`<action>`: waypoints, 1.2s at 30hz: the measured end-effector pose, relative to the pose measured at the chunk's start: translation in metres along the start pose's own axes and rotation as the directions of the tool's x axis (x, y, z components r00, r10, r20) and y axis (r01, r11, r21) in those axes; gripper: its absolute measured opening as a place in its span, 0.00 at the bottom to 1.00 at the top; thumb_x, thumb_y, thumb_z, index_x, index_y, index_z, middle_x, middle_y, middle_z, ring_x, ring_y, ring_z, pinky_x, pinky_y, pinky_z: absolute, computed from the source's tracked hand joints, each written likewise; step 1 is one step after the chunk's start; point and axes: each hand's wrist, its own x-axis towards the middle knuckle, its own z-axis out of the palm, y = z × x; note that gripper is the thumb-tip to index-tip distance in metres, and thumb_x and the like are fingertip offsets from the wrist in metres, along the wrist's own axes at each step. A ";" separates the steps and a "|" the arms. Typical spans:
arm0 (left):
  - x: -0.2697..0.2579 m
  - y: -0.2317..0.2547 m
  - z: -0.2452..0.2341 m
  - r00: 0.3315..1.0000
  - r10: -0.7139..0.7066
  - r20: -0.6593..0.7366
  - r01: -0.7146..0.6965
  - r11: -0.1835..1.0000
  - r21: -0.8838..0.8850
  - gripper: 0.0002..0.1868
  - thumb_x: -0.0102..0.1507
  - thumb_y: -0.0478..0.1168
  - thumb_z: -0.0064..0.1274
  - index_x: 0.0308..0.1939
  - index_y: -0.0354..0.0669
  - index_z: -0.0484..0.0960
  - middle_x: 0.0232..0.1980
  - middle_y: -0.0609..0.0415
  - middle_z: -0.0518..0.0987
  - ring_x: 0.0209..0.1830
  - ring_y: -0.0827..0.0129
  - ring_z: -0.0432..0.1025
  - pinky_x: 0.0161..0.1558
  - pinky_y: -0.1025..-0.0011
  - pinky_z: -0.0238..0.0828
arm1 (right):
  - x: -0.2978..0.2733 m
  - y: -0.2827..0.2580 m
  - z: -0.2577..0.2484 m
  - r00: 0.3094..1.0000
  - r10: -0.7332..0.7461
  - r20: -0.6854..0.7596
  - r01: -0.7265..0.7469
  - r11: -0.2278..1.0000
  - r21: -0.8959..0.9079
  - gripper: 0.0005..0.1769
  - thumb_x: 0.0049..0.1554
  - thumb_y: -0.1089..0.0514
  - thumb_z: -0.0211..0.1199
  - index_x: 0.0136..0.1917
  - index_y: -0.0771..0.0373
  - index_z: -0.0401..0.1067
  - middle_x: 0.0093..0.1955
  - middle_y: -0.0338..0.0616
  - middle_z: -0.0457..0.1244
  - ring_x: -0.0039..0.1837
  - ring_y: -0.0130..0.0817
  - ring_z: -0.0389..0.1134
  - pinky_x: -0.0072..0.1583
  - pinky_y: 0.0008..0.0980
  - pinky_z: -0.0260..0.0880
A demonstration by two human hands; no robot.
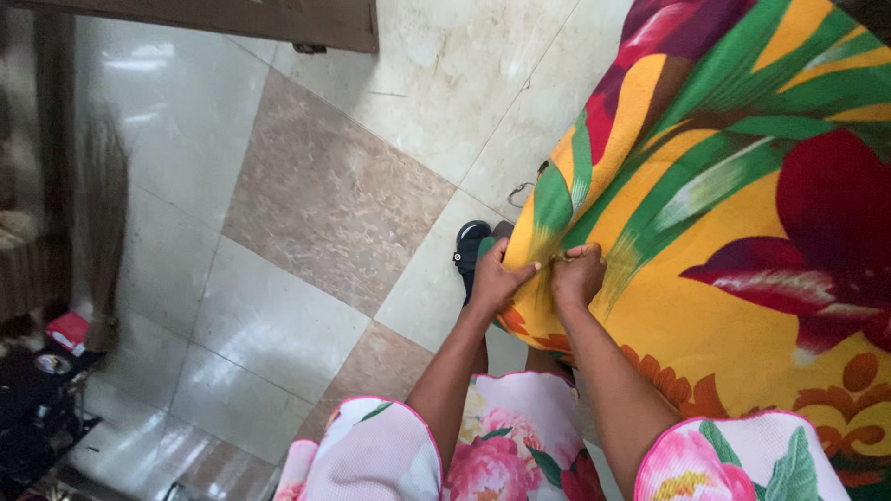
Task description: The person moves a teapot and a glass between a stool and a table, then folds a small patterned cloth and a larger floral fabric.
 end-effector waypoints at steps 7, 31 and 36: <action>-0.059 0.043 0.023 0.959 0.282 0.033 -0.279 0.915 0.290 0.19 0.58 0.34 0.64 0.52 0.36 0.78 0.47 0.51 0.83 0.48 0.73 0.77 0.51 0.71 0.74 | 0.010 0.057 -0.038 0.846 -0.221 0.485 -0.032 0.888 0.459 0.37 0.48 0.62 0.72 0.69 0.61 0.62 0.61 0.47 0.66 0.61 0.37 0.68 0.62 0.40 0.70; -0.164 0.158 0.202 0.821 -0.159 0.548 0.385 0.864 -0.326 0.15 0.62 0.40 0.61 0.48 0.37 0.76 0.41 0.50 0.81 0.39 0.58 0.77 0.41 0.61 0.77 | -0.218 0.066 -0.305 0.879 -0.183 -0.440 0.421 0.731 0.537 0.22 0.50 0.70 0.49 0.58 0.67 0.71 0.46 0.57 0.70 0.50 0.53 0.74 0.53 0.43 0.71; -0.130 0.158 0.230 0.858 -0.230 0.459 0.426 0.818 -0.387 0.09 0.61 0.37 0.60 0.43 0.38 0.82 0.42 0.49 0.83 0.43 0.59 0.77 0.50 0.59 0.79 | -0.254 0.117 -0.308 0.835 -0.257 -0.487 0.486 0.758 0.434 0.22 0.48 0.71 0.50 0.55 0.71 0.73 0.44 0.57 0.69 0.49 0.51 0.72 0.52 0.41 0.71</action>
